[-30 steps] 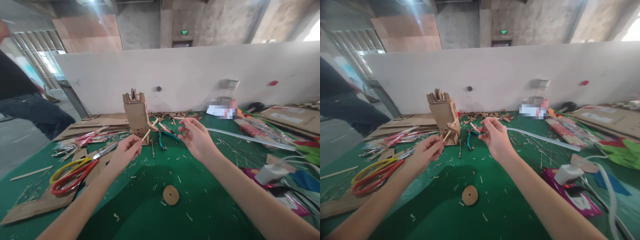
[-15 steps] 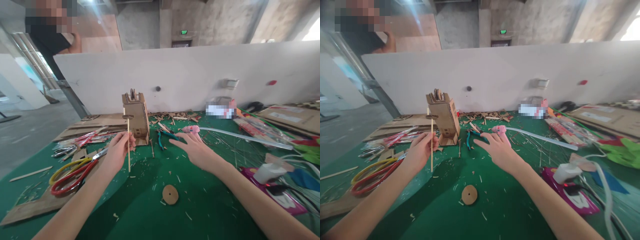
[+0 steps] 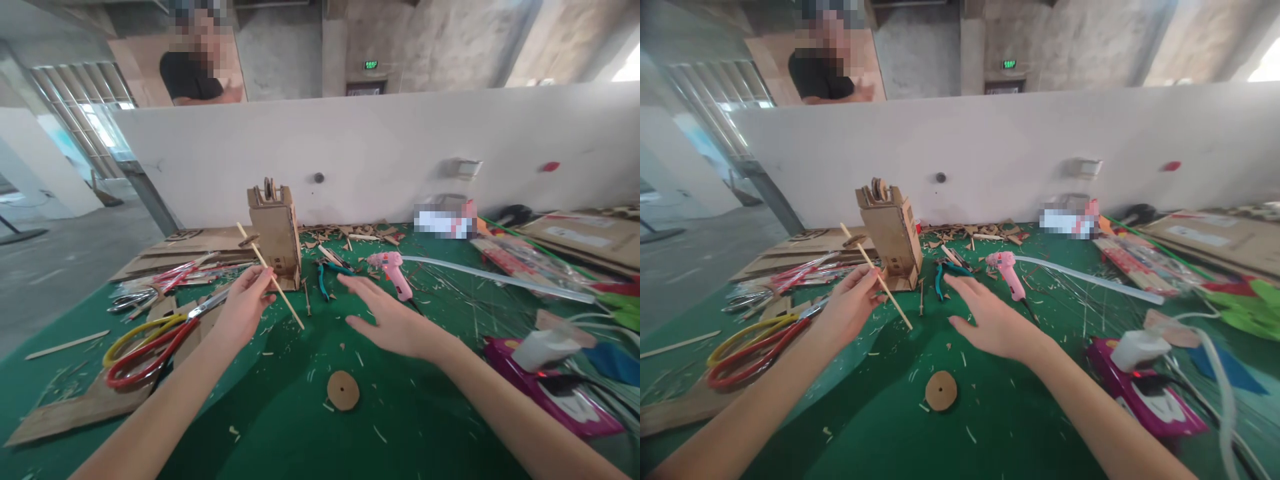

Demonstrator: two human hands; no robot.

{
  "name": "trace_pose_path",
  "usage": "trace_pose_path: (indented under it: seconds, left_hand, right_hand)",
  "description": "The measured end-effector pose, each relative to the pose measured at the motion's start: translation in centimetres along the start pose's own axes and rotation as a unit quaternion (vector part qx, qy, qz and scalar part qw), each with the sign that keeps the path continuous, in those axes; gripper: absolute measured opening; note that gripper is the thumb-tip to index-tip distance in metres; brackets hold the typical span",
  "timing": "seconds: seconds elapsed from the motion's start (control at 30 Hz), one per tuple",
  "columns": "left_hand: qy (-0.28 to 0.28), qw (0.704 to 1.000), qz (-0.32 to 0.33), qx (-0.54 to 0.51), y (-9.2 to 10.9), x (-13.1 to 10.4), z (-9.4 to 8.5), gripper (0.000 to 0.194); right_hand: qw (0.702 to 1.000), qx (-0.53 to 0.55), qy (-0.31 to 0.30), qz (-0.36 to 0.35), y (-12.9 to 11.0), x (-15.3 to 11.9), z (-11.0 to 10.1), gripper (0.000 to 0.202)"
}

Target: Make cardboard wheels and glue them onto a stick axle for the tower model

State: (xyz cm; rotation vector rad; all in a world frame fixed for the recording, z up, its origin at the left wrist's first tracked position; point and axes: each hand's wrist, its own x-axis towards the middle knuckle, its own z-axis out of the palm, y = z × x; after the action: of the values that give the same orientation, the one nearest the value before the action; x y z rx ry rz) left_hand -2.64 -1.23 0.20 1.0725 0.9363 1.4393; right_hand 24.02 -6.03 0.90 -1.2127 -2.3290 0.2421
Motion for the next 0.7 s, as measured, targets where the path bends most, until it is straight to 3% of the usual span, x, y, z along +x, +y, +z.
trace_pose_path:
  seconds: [0.07,0.23,0.33,0.5,0.6,0.7]
  left_hand:
    - [-0.005,1.000,-0.014,0.005,-0.2,-0.1,0.1,0.027]
    - [-0.040,0.998,-0.033,0.019,-0.3,-1.0,1.1,0.027]
    - [-0.043,0.998,-0.033,0.030,-0.3,-1.5,1.7,0.027]
    - [-0.066,0.987,-0.020,0.143,-0.4,-1.8,1.9,0.026]
    - [-0.108,0.948,0.013,0.301,-0.5,-2.1,1.7,0.026]
    - [-0.111,0.866,0.159,0.461,-0.7,-2.4,1.3,0.027]
  right_hand:
    - [0.996,0.074,-0.038,0.021,-1.0,0.2,0.4,0.052]
    - [0.983,0.172,-0.026,0.061,-3.8,1.8,1.9,0.037]
    - [0.985,0.161,-0.008,0.054,-4.7,2.7,3.0,0.017]
    - [0.986,0.137,0.071,0.061,-3.8,3.0,4.5,0.015]
    - [0.983,0.132,0.094,0.082,-2.4,3.0,4.8,0.015]
    - [0.981,0.120,0.112,0.103,-1.0,2.9,4.7,0.015]
